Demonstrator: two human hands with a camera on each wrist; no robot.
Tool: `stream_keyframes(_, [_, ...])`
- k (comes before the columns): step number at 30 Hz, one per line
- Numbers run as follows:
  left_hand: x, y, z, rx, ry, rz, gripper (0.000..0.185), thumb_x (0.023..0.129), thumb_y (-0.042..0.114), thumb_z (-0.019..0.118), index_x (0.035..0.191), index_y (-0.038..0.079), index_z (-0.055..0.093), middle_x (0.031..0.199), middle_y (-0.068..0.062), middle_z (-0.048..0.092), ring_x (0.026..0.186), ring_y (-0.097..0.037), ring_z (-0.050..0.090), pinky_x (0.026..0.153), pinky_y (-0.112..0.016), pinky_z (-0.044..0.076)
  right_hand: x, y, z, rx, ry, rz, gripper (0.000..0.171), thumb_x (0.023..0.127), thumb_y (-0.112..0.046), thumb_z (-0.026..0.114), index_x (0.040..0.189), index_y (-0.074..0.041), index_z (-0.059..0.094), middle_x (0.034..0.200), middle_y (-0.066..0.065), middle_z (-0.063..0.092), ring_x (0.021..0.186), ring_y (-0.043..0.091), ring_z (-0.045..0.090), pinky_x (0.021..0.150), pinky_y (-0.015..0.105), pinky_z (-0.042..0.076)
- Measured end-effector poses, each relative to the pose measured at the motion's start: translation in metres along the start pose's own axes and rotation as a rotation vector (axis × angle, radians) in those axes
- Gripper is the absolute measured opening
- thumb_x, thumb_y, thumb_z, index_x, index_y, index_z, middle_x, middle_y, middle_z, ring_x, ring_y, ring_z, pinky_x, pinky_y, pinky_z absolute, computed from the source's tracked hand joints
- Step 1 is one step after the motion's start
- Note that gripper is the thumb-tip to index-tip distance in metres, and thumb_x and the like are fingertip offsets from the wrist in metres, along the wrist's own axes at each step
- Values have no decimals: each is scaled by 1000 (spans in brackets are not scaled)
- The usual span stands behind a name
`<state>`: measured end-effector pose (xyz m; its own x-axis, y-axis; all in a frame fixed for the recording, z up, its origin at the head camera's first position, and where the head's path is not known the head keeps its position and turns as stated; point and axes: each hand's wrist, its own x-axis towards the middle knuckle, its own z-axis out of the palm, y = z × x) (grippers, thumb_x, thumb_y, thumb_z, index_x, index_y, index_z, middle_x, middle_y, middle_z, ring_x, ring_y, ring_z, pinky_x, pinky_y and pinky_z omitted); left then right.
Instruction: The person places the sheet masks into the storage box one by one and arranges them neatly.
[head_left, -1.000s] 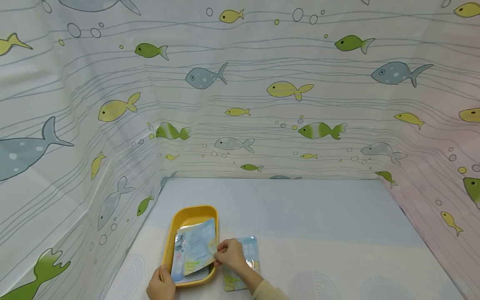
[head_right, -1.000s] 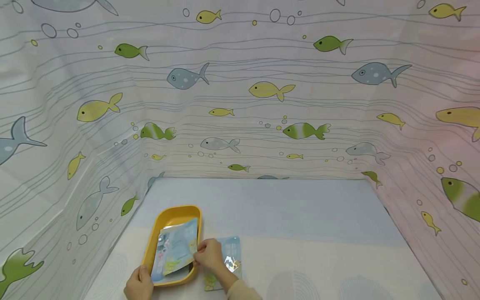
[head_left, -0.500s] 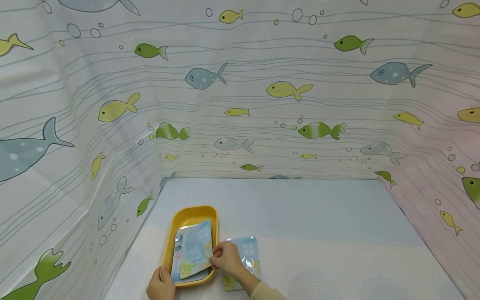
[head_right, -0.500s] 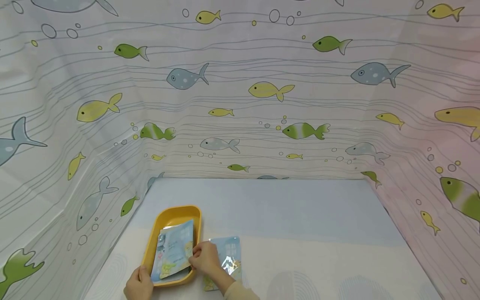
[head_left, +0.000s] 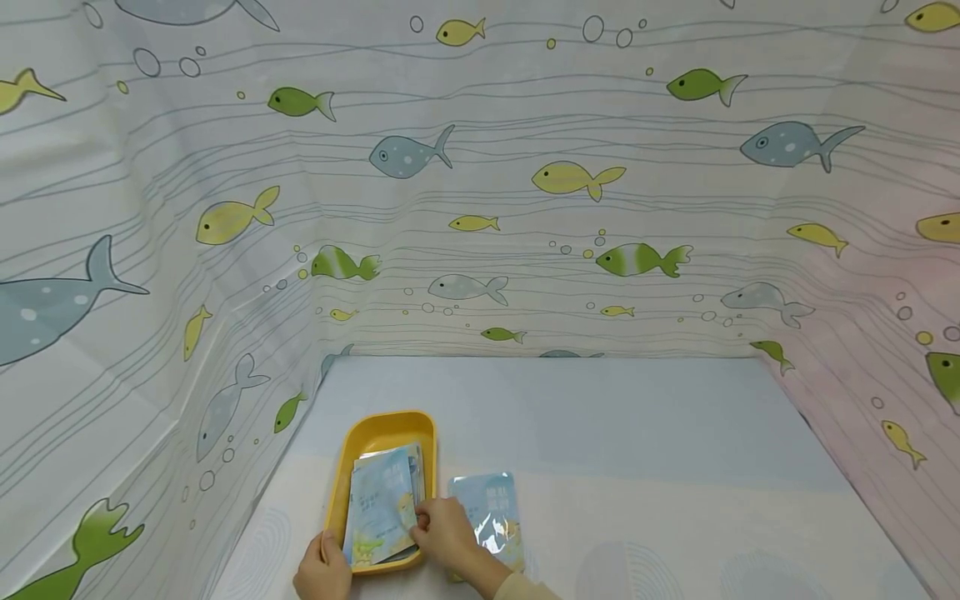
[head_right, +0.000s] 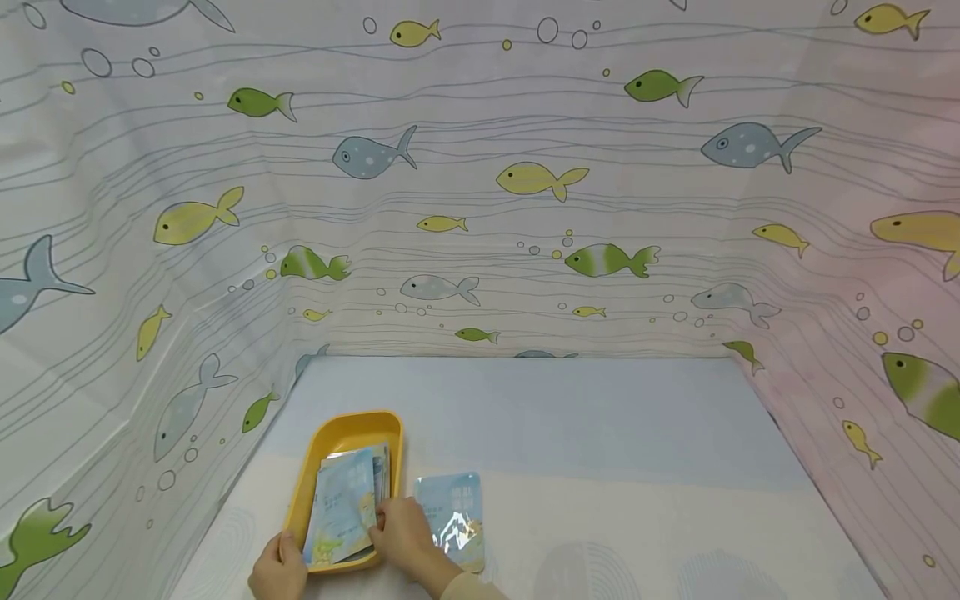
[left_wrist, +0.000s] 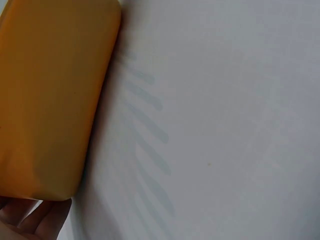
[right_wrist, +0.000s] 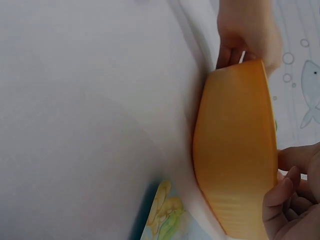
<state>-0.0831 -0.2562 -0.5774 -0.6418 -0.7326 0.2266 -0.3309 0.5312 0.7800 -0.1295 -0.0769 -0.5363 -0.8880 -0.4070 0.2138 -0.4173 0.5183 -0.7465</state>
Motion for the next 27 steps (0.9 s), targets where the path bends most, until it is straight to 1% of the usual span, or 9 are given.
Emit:
stream_keyframes(1, [0,0,0,0,0,1,37,97,16,40,102,-14,61,95,-37,61,82,-57,56,74,-61,44,0,0,0,-5,3,-2,14,72,-2,71,86,2,71,59,-7,59,50,-5,45,49,11,39])
stream_keyframes(3, [0,0,1,-2,7,8,37,97,16,40,102,-14,61,94,-37,61,81,-57,56,74,-61,44,-1,-2,-1,-19,7,-8,11,72,-2,71,83,1,71,58,-8,57,51,-4,44,49,11,38])
stream_keyframes(5, [1,-1,1,-4,13,13,36,97,15,41,102,-14,62,93,-37,62,80,-56,57,73,-61,44,-1,-2,-1,-43,8,-13,4,72,-3,71,75,-2,68,55,-10,53,50,-4,41,47,12,35])
stream_keyframes(6, [1,-1,1,-6,15,14,36,96,15,41,101,-14,62,93,-37,62,80,-56,57,73,-61,44,-2,-2,-1,-55,10,-17,5,72,-3,71,72,-4,66,54,-10,51,49,-4,39,46,12,34])
stream_keyframes(10, [0,0,1,1,21,11,35,96,14,42,101,-14,62,93,-37,62,81,-57,56,74,-61,44,-3,-3,-1,-103,12,-29,20,71,-4,71,60,-12,57,51,-12,44,47,-2,33,42,13,28])
stream_keyframes(14, [-1,1,1,6,30,16,34,96,14,43,100,-15,62,94,-36,62,81,-56,56,74,-61,44,-4,-4,0,-128,22,-35,24,71,-5,72,58,-13,54,50,-12,43,46,-2,33,42,14,27])
stream_keyframes(21, [-1,1,3,-25,75,75,32,94,12,45,96,-15,62,89,-36,62,77,-57,56,71,-62,44,-4,-4,2,-162,41,-45,26,71,-4,72,57,-12,52,49,-10,46,44,-2,34,40,12,28])
stream_keyframes(24, [-1,0,3,-17,68,60,34,95,13,44,97,-15,62,90,-37,62,78,-57,56,71,-62,44,-3,-5,2,-175,37,-45,27,71,-4,72,56,-12,52,48,-10,46,43,-2,33,39,12,27])
stream_keyframes(27, [-1,-1,3,1,46,31,35,96,14,43,99,-15,62,91,-37,62,78,-56,57,72,-61,45,-3,-5,3,-185,38,-45,28,71,-4,72,55,-13,51,47,-10,45,42,-1,33,39,13,27])
